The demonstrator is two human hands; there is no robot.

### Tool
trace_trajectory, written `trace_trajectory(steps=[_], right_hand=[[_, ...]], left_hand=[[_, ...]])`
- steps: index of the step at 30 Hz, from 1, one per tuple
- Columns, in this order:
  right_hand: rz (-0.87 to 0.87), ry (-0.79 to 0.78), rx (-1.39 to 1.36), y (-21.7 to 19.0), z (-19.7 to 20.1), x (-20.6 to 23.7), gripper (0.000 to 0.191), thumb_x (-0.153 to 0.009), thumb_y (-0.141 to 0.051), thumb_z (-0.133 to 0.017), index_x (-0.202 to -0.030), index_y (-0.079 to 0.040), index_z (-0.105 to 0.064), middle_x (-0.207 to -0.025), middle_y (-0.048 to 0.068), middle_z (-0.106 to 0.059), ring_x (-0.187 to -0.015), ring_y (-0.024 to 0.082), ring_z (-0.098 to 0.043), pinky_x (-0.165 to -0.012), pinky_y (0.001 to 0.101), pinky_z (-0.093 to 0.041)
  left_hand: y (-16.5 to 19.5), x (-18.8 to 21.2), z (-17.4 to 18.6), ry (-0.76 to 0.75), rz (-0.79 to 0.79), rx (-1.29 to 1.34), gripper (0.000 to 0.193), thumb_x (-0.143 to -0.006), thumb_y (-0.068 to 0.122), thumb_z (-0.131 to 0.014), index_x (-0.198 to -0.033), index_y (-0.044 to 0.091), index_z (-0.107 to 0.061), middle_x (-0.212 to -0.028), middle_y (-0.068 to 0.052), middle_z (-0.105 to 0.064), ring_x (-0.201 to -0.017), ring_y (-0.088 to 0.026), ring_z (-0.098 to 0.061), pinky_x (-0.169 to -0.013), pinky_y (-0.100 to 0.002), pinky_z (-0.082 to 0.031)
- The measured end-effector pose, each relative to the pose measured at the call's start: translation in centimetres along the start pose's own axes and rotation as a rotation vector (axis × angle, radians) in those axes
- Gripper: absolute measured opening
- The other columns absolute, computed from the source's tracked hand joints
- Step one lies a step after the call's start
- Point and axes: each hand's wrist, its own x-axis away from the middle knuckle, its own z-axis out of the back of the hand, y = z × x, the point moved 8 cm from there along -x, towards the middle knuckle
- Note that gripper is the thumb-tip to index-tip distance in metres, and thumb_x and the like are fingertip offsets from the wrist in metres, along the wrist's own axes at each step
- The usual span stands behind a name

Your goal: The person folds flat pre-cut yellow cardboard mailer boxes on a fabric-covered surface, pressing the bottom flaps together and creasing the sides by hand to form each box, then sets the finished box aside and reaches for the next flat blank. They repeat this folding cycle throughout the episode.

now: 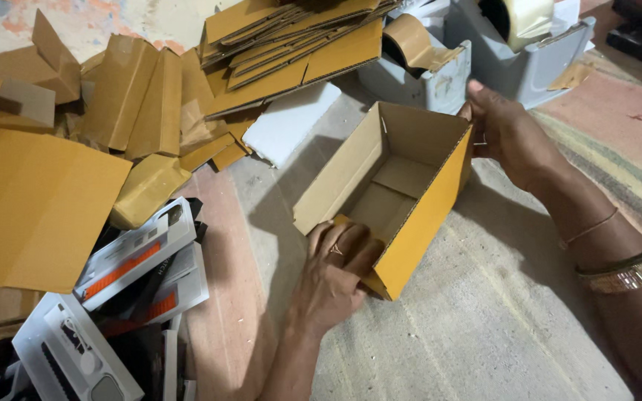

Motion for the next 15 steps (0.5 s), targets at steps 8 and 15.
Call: trace_trajectory(steps=[8,15], right_hand=[[0.203,-0.120,0.076,-1.7,-1.1,0.7,0.024,-0.101,-0.015,-0.052,-0.110,-0.002,-0.069,-0.117,0.010,-0.071,-0.102,0.017,-0.066,-0.094,0.0343,-0.054],[0.232,-0.240,0.377,-2.1,-3.7,1.7,0.057,-0.105,-0.044,-0.044,-0.096,-0.001,-0.080,-0.118,0.015,-0.079,-0.118,0.029,-0.071,-0.111,0.0432,-0.045]], left_hand=[[1.8,-0.1,2.2,-0.051,0.052,0.144,0.086,-0.070,0.071,-0.064,-0.132,0.011,-0.058,-0.138,-0.019,-0.054,-0.142,-0.038,-0.041,-0.123,-0.064,-0.014],[2.8,-0.3,4.9,0.294,0.178,0.409,0.074,-0.092,0.075,-0.048,-0.108,0.008,-0.074,-0.117,-0.013,-0.073,-0.125,-0.030,-0.065,-0.128,-0.068,-0.011]])
